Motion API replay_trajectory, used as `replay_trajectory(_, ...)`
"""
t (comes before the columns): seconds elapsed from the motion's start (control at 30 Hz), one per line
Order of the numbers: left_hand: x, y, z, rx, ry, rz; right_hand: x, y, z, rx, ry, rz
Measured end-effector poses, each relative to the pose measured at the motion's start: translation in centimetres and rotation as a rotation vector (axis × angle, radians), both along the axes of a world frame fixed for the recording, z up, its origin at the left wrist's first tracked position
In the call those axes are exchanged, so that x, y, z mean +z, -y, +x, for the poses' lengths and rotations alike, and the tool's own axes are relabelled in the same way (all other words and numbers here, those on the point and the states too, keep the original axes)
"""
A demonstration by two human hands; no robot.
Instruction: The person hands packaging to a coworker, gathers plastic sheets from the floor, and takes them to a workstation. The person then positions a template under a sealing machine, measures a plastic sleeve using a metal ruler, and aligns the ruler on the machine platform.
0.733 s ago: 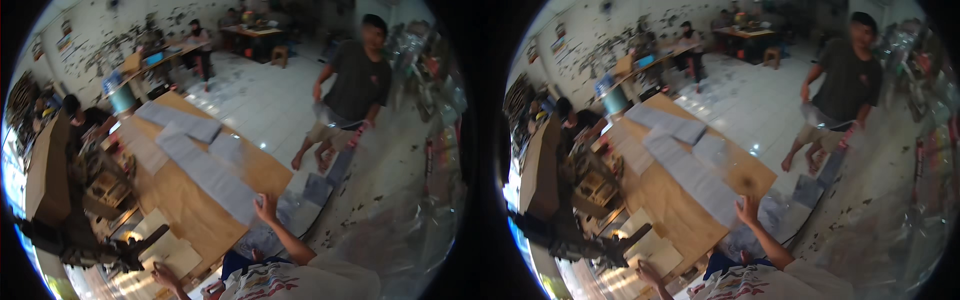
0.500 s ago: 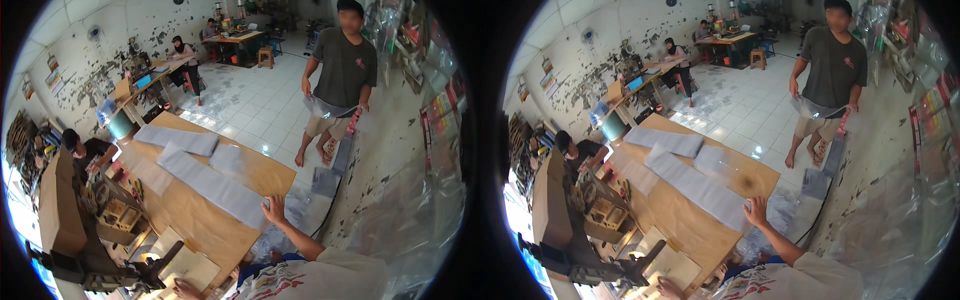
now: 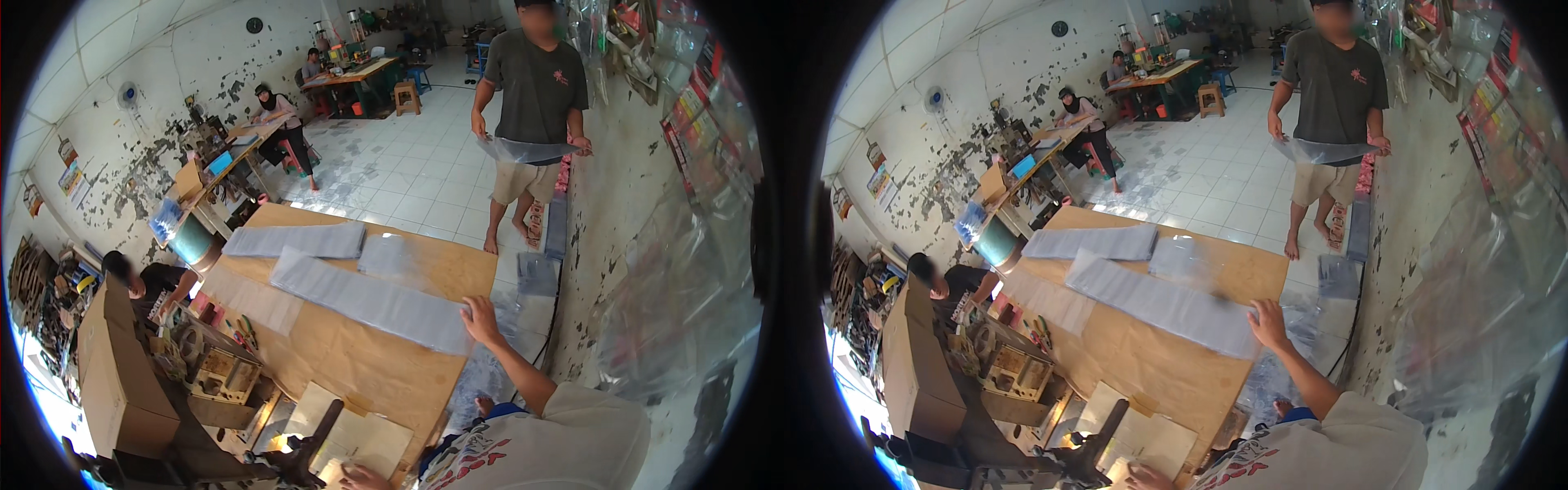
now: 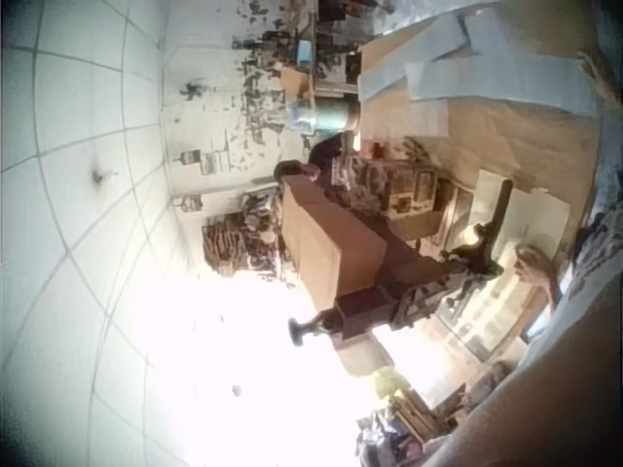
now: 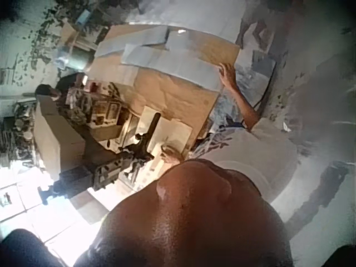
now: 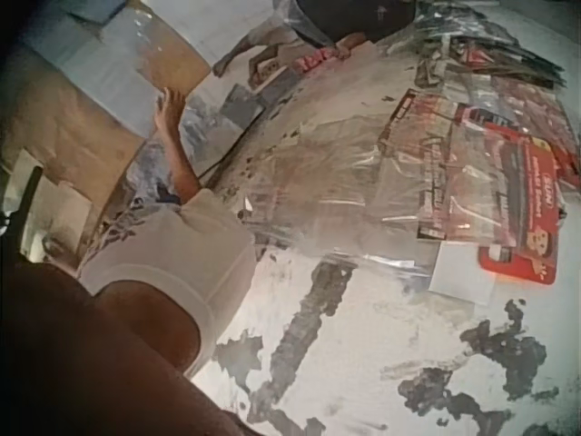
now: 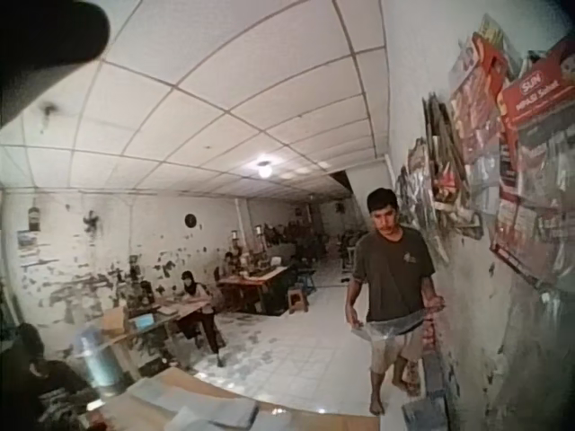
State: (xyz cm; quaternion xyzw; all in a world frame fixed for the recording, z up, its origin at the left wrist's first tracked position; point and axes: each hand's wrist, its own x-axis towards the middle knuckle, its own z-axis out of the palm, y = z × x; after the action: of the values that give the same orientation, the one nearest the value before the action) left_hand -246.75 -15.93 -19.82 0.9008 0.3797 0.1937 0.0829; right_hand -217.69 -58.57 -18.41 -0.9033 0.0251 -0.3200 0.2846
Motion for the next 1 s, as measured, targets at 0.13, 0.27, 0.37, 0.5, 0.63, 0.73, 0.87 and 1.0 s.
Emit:
replay_trajectory(0.13,3.1,1.3,-0.3,-0.128,-0.126,-0.118,4.2,-6.4,-5.1,-0.107,0.1,-0.078)
replay_trajectory(0.27,0.3,0.9,-0.2,-0.173,0.039,-0.149,2.8,-16.5,-11.1,0.29,0.007,0.042)
replay_trajectory(0.37,-1.2,0.3,-0.7,-0.23,0.037,-0.182,1.5,-24.6,-16.4,0.641,-0.078,0.04)
replay_trajectory(0.5,-2.8,-2.2,-2.1,-0.584,0.021,-0.203,1.7,-29.4,-19.9,0.777,-0.109,-0.158)
replay_trajectory(0.63,-2.7,-4.3,-2.8,-1.006,0.021,-0.206,2.3,-30.4,-20.5,0.667,-0.205,-0.235)
replay_trajectory(0.73,-3.0,-5.5,-3.3,-1.181,0.021,-0.174,2.3,-30.8,-20.7,0.661,-0.222,-0.241)
replay_trajectory(0.87,-3.7,-6.9,-3.6,-1.355,0.024,-0.166,1.6,-31.7,-20.8,0.66,-0.214,-0.266)
replay_trajectory(1.0,-2.5,-6.3,-3.8,-1.405,0.037,-0.194,1.6,-31.9,-20.7,0.603,-0.216,-0.229)
